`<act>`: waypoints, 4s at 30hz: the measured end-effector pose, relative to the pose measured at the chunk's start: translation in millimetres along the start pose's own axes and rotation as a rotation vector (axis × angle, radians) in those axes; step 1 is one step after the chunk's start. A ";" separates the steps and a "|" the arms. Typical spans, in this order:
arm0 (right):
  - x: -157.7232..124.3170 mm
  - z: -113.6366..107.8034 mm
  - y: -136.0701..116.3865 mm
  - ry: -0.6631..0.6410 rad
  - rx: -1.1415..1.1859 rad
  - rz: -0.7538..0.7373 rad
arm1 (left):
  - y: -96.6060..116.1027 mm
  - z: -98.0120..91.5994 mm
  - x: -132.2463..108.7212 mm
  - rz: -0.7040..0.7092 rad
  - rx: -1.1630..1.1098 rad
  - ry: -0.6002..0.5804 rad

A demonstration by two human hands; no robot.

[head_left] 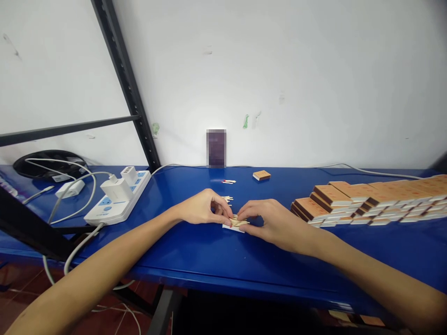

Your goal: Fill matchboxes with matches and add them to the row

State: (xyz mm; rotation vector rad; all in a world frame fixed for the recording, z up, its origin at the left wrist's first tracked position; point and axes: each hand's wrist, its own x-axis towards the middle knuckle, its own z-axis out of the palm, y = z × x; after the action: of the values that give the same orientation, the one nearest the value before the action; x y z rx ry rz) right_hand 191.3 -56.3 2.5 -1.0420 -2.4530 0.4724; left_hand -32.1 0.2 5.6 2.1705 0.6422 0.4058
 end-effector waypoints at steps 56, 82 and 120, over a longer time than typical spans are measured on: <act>-2.5 -0.7 3.2 -0.031 0.118 0.035 | 0.7 6.6 1.3 0.008 0.169 -0.044; -1.6 8.3 7.3 0.029 0.373 0.179 | 1.2 10.5 3.8 -0.024 -0.080 0.062; 14.7 2.7 15.9 -0.144 0.689 0.321 | -0.5 11.0 3.4 0.007 0.062 0.073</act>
State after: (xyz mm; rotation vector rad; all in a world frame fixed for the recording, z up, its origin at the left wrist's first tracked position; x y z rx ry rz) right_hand 190.1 -35.3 -3.4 -1.1017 -1.9693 1.4119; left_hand -24.2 -4.4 -1.3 2.2259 0.6953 0.4762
